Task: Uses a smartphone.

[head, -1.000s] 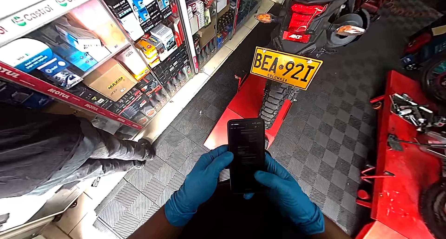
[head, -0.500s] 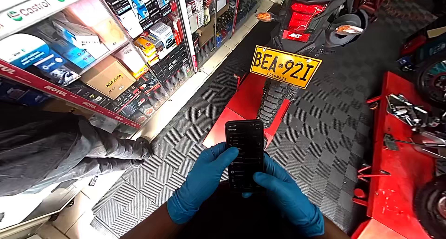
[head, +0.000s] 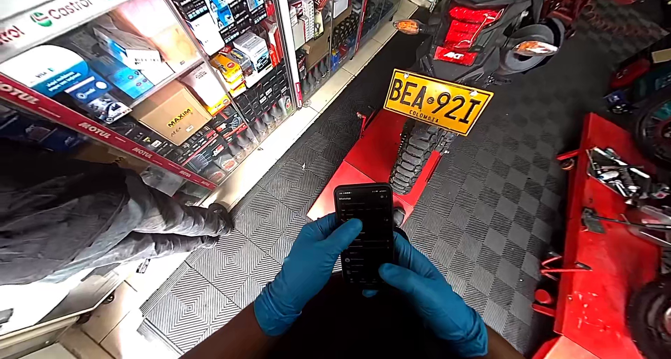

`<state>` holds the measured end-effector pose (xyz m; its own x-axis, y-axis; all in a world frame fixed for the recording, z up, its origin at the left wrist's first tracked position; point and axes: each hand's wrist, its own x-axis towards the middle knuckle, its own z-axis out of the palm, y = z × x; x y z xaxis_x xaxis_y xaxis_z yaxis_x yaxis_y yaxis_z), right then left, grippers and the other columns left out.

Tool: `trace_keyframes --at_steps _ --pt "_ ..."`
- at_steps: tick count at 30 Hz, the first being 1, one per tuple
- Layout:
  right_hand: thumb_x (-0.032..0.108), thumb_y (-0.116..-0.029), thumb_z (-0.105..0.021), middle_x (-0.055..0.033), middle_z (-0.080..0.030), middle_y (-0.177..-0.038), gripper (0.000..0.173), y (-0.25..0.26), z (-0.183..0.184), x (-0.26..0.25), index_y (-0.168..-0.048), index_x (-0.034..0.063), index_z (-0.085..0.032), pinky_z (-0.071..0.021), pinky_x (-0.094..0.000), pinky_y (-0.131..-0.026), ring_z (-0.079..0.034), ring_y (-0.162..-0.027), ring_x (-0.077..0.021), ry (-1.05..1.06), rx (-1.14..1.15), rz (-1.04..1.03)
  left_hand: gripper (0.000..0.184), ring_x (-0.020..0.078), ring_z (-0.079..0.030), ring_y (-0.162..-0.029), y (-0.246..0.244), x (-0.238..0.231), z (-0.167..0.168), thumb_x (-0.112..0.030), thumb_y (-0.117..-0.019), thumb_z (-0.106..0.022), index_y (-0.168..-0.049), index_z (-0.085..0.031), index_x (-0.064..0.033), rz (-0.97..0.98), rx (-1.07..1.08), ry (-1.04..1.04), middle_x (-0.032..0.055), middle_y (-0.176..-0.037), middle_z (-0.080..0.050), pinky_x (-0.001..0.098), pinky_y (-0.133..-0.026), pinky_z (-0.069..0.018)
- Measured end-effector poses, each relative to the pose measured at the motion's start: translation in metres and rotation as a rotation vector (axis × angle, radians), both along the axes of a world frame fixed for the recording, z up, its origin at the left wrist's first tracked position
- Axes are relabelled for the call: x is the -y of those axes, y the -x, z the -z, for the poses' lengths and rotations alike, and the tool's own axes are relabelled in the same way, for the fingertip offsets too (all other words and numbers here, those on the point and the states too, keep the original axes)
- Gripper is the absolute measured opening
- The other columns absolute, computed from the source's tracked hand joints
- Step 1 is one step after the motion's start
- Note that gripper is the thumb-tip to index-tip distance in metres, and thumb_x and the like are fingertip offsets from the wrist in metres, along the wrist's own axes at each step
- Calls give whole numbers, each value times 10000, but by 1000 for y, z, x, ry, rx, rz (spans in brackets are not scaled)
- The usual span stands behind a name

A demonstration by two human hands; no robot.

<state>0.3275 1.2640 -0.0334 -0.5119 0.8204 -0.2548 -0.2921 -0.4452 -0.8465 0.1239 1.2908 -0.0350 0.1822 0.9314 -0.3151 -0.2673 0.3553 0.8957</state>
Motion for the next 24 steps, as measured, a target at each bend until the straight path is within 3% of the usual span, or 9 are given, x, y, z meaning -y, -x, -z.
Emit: trace_keyframes --at_steps 7,9,15,24 --pt "178 -1003 -559 -202 -659 -1196 394 -2 2 -2 -1371 38 -526 -603 -466 -861 -688 -1049 -301 17 -43 38 366 207 -689 -1029 11 6 19 -287 -1058 -464 -1151 -728 -50 46 205 -70 135 -1096 -718 383 -960 -554" --pt "191 -1003 -568 -201 -658 -1195 392 -3 2 -2 -1365 46 -530 -604 -467 -858 -688 -1048 -300 21 -55 38 388 219 -677 -1063 13 8 22 -258 -1058 -424 -1215 -696 -30 63 240 -62 151 -1138 -705 391 -984 -539" --pt "183 -1002 -561 -193 -652 -1206 407 -4 2 1 -1387 65 -506 -604 -454 -854 -689 -1044 -295 9 -66 35 368 213 -679 -1045 12 11 20 -159 -1043 -396 -1204 -698 -23 95 258 -76 153 -1130 -703 385 -972 -544" --pt "256 -989 -583 -192 -561 -1373 666 -7 5 8 -1588 272 -292 -623 -465 -760 -668 -1099 -336 51 -260 58 412 246 -648 -1145 4 17 20 -198 -1097 -356 -1397 -584 -29 141 303 -59 170 -1261 -657 415 -1032 -515"
